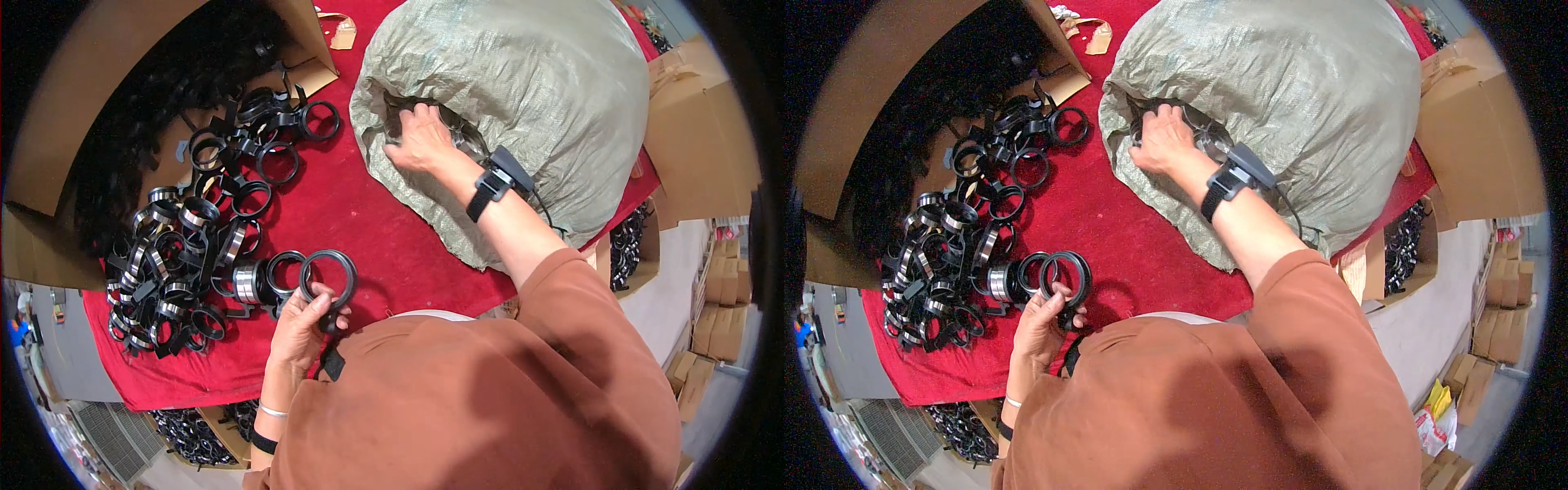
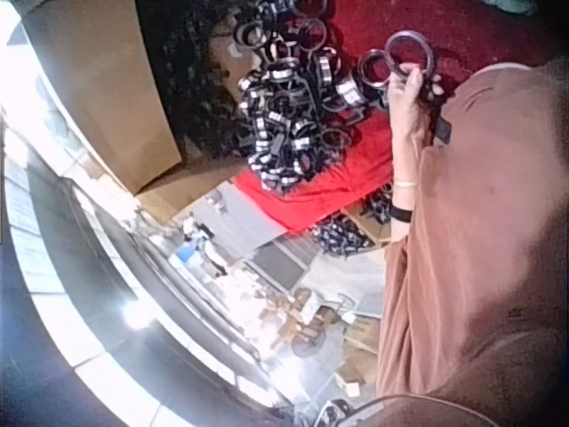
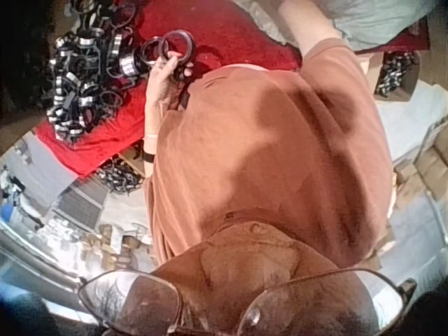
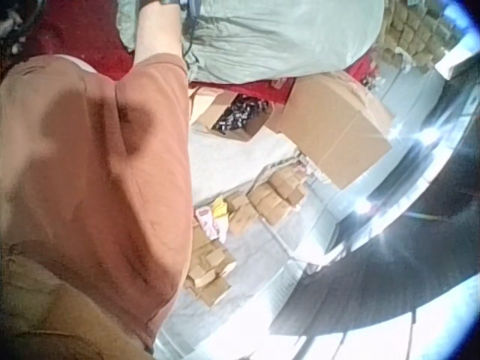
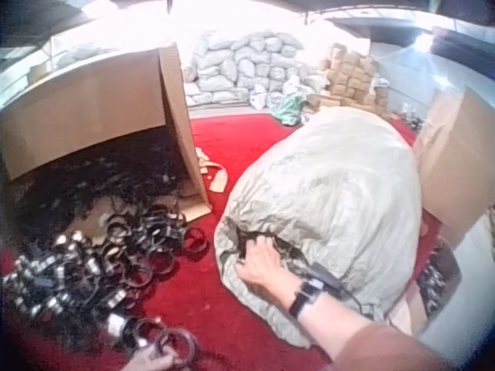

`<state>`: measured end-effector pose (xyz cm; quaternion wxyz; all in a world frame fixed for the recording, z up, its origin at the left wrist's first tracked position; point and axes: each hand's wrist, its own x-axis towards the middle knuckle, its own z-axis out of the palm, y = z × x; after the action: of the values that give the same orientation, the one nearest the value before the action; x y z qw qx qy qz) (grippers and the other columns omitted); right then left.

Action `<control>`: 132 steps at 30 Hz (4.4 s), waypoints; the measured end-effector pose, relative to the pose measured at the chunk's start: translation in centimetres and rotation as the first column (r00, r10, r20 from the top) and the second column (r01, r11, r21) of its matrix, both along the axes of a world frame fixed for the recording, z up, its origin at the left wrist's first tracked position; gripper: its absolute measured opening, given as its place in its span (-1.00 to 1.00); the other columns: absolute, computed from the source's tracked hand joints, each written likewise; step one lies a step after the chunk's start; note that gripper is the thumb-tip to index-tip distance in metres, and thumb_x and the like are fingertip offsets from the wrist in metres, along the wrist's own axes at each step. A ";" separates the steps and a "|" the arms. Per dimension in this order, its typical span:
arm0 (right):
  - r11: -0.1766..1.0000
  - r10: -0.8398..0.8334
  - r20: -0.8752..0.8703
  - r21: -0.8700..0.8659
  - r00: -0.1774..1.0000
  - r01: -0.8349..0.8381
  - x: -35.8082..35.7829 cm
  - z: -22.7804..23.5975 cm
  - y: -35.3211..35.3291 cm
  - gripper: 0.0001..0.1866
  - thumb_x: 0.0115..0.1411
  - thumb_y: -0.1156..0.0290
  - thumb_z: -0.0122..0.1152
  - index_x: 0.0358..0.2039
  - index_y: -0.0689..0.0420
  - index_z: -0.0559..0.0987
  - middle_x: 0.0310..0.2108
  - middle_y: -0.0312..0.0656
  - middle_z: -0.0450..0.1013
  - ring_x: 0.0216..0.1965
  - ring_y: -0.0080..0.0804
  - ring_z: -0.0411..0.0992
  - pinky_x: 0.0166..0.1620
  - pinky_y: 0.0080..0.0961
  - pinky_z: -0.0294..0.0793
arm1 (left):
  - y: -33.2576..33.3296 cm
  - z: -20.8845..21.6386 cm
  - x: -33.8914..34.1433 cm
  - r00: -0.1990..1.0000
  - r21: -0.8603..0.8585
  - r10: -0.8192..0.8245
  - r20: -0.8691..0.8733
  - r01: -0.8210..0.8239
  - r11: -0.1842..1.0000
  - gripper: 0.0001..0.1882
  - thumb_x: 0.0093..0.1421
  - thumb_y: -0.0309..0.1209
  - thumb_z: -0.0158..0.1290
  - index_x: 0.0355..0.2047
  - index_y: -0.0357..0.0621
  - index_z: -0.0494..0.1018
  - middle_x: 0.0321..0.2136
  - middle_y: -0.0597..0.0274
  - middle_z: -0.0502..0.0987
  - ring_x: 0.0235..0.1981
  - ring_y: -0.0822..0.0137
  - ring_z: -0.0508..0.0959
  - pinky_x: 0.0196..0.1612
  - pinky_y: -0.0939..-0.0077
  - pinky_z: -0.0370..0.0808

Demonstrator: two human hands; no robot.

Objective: Assembling metal rings onto black plastic hose clamp bases.

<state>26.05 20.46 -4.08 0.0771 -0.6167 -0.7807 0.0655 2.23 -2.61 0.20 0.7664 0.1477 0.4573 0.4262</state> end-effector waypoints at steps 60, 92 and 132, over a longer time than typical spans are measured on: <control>0.895 0.446 -0.373 0.191 0.814 -0.403 0.8 -0.2 -17.5 -0.36 -0.21 0.51 0.22 -0.03 0.35 0.30 -0.09 0.12 0.22 -0.10 0.03 0.26 -0.02 -0.20 0.30 | -0.8 -2.0 -0.2 0.965 -0.048 0.225 0.134 -0.220 0.974 -0.61 0.27 -0.17 -0.10 -0.07 -0.22 0.31 -0.30 -0.05 0.48 -0.38 0.24 0.53 -0.23 0.37 0.49; 0.888 0.394 -0.298 -0.120 0.870 -0.443 -1.9 2.9 -14.8 -0.27 -0.26 0.29 0.42 -0.03 0.26 0.37 -0.20 0.02 0.30 -0.13 -0.05 0.32 -0.07 -0.27 0.38 | -1.4 -1.0 0.4 0.986 0.139 0.163 0.033 -0.166 0.976 -0.52 0.34 -0.13 -0.31 0.15 -0.14 0.11 -0.06 0.08 0.36 -0.07 0.19 0.46 -0.12 0.14 0.53; 0.734 0.679 -0.165 0.175 0.715 -0.657 -19.1 0.1 -6.1 -0.79 -0.06 0.46 0.10 -0.34 0.18 0.44 -0.35 -0.06 0.41 -0.27 -0.11 0.45 -0.27 -0.28 0.49 | 2.9 8.1 -12.4 -0.489 0.476 0.644 -0.588 0.435 0.764 -0.49 0.15 -0.46 0.00 0.09 -0.39 0.18 0.00 -0.16 0.31 0.05 -0.04 0.27 0.12 0.22 0.18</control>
<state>6.93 14.40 -3.96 0.1649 -0.2769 -0.9396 0.1155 -10.12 0.33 8.26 -0.1914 0.6033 0.7184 0.2885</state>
